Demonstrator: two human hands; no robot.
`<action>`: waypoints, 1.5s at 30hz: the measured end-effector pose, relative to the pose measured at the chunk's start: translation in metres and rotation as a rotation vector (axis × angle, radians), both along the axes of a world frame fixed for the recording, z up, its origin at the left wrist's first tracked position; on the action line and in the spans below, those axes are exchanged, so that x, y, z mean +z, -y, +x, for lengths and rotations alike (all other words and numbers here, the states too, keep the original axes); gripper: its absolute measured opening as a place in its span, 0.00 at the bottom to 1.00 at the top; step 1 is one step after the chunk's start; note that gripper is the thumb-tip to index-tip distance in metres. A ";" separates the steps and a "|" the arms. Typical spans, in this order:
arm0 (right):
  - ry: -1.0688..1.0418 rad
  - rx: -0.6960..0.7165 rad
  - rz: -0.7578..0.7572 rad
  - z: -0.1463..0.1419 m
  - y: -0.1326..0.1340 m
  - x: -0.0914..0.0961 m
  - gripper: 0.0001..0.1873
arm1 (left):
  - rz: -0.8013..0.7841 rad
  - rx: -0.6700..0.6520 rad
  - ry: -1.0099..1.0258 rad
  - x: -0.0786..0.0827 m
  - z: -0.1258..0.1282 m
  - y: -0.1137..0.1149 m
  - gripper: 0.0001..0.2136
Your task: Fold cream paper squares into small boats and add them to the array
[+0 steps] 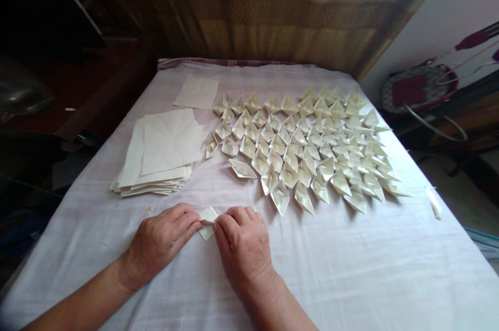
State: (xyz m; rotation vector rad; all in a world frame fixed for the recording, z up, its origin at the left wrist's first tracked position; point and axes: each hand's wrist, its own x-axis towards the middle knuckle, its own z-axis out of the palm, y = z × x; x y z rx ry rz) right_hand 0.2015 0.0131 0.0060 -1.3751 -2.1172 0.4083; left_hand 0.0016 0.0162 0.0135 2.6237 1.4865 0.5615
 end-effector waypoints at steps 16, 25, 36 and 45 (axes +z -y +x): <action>0.119 -0.179 -0.024 -0.018 -0.004 0.002 0.11 | 0.014 0.196 -0.204 -0.002 0.012 0.001 0.16; 0.111 -0.198 -0.038 -0.018 -0.005 0.000 0.11 | -0.023 0.218 -0.190 -0.002 0.013 0.000 0.14; -0.013 -0.133 -0.103 -0.008 -0.007 -0.003 0.07 | -0.111 0.210 -0.096 -0.002 0.008 -0.002 0.05; 0.052 -0.177 -0.061 -0.011 -0.009 -0.001 0.09 | -0.053 0.071 -0.018 -0.007 0.006 0.002 0.16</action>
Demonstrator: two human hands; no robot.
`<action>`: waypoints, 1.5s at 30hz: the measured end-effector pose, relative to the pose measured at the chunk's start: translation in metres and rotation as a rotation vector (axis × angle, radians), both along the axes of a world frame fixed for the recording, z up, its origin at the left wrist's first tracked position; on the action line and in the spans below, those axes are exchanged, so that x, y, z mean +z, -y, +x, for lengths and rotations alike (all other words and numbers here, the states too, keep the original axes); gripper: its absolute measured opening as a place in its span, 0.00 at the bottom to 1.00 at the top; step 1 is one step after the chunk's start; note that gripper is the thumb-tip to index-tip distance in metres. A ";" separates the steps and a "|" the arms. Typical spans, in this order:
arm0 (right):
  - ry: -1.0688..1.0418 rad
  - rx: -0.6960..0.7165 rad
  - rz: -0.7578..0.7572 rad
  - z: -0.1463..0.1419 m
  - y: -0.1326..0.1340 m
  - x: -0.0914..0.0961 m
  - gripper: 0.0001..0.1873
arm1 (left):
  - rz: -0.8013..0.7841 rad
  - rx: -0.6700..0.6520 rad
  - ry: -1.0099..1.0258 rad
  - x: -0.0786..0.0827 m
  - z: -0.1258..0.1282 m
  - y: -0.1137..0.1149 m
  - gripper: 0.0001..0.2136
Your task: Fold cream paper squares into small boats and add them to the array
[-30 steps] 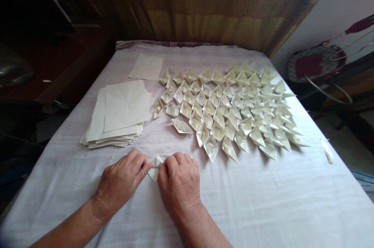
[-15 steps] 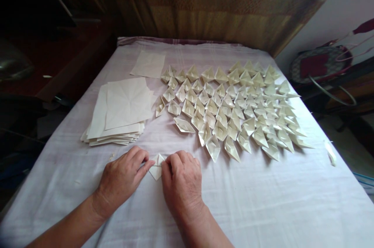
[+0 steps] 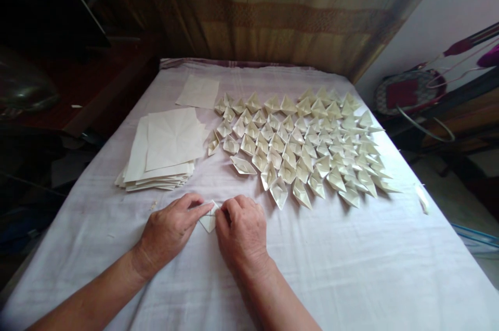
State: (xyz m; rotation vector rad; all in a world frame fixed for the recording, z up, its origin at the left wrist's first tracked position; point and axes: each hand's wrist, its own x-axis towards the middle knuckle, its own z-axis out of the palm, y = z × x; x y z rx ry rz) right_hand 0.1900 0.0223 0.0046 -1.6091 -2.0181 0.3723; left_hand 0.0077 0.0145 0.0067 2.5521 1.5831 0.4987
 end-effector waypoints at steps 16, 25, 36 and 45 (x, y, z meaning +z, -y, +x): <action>-0.093 0.041 0.050 0.016 0.004 -0.009 0.10 | -0.259 -0.049 -0.231 0.036 0.015 -0.028 0.05; -0.348 0.059 0.043 0.024 0.003 -0.007 0.10 | -0.457 -0.193 -0.283 0.065 0.028 -0.060 0.05; -0.407 0.037 0.043 0.024 0.003 -0.015 0.13 | -0.666 0.076 0.426 0.039 0.011 -0.047 0.10; -0.431 0.161 0.101 0.018 0.007 -0.007 0.05 | -0.745 0.228 1.064 0.009 0.036 -0.006 0.19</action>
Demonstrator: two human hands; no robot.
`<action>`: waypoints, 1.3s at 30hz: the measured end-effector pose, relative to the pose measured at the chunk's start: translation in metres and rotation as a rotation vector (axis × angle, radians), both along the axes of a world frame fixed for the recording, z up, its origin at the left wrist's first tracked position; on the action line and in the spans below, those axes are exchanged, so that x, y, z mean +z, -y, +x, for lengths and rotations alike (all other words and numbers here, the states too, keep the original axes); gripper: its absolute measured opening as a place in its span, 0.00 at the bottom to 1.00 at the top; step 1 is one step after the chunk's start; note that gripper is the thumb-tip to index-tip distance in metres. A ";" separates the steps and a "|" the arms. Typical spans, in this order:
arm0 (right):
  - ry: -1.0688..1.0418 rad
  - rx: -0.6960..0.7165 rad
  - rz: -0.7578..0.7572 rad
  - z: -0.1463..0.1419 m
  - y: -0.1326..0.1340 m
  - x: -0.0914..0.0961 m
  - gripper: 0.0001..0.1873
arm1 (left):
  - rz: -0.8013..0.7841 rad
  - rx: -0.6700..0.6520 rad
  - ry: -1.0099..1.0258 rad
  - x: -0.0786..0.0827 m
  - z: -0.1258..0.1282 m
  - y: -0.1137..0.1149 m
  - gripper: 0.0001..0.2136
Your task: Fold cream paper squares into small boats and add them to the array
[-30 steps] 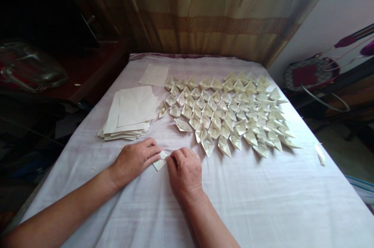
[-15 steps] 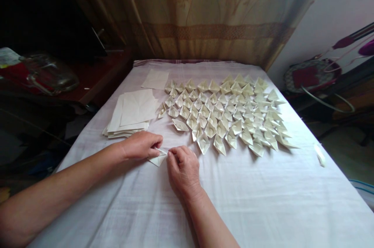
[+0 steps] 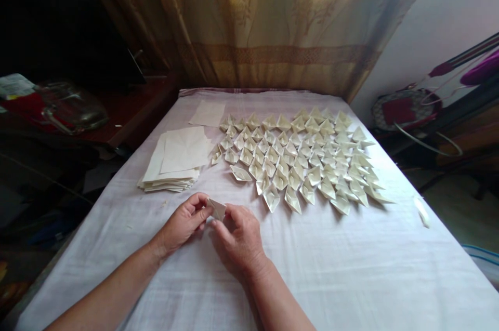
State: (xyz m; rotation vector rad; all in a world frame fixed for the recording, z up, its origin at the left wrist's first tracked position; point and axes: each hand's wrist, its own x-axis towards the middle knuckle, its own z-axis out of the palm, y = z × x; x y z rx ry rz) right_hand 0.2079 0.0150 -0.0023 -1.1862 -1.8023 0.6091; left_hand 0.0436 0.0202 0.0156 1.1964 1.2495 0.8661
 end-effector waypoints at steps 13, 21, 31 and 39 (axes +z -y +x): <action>0.312 -0.001 0.295 0.007 -0.004 0.000 0.07 | 1.056 -0.112 -0.861 0.007 -0.030 0.011 0.08; 0.420 0.109 0.181 -0.003 0.017 0.006 0.09 | 0.970 -0.203 -1.040 0.000 -0.038 0.030 0.10; 0.329 0.084 0.054 0.002 0.022 0.004 0.05 | 0.801 -0.257 -0.933 -0.001 -0.044 0.031 0.06; 0.323 -0.048 0.002 -0.006 0.016 0.003 0.08 | 0.633 -0.193 -1.023 0.004 -0.028 0.025 0.09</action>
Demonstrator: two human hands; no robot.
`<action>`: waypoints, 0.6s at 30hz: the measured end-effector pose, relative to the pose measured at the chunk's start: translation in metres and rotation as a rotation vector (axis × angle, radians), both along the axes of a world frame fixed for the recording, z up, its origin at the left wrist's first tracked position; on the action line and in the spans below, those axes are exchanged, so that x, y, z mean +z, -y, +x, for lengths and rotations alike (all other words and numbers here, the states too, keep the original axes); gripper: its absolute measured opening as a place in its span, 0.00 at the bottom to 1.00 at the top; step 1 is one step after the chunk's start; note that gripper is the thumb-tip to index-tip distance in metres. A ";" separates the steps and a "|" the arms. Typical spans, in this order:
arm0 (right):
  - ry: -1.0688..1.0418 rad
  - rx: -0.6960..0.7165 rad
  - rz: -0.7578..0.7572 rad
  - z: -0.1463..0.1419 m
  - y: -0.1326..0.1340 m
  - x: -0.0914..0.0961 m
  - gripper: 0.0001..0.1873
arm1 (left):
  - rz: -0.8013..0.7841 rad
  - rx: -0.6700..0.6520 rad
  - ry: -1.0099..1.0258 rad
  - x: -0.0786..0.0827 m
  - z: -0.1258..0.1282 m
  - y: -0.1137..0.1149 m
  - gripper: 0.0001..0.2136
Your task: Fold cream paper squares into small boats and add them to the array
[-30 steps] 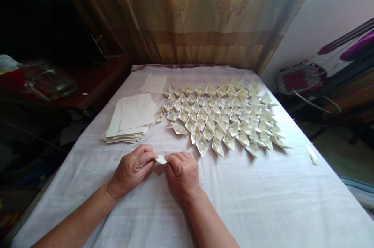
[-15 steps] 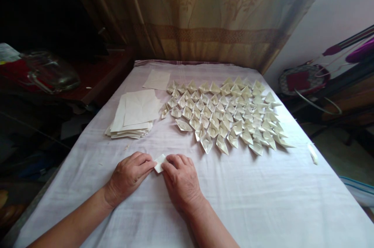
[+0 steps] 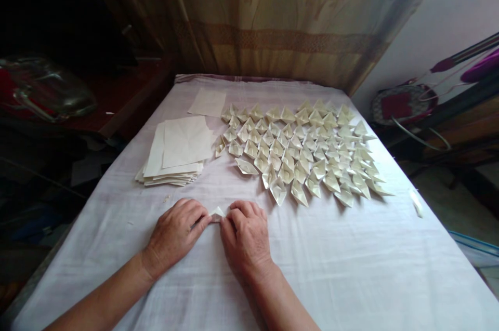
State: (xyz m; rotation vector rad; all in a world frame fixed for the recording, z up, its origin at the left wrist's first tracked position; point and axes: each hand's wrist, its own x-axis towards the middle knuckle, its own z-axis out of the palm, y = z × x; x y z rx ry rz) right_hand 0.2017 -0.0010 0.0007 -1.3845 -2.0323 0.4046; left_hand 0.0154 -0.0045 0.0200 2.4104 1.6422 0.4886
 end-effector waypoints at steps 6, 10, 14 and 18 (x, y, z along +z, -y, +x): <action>0.076 -0.095 -0.029 -0.010 0.000 0.003 0.09 | 0.030 0.080 -0.155 -0.001 0.008 0.000 0.08; 0.066 -0.120 -0.045 -0.011 -0.001 0.003 0.08 | 0.024 0.099 -0.174 -0.002 0.009 -0.002 0.07; 0.055 -0.122 -0.057 -0.010 -0.001 0.003 0.06 | 0.024 0.097 -0.170 -0.001 0.009 -0.002 0.08; 0.049 -0.104 -0.073 -0.010 0.000 0.003 0.03 | 0.019 0.094 -0.164 -0.001 0.009 -0.002 0.08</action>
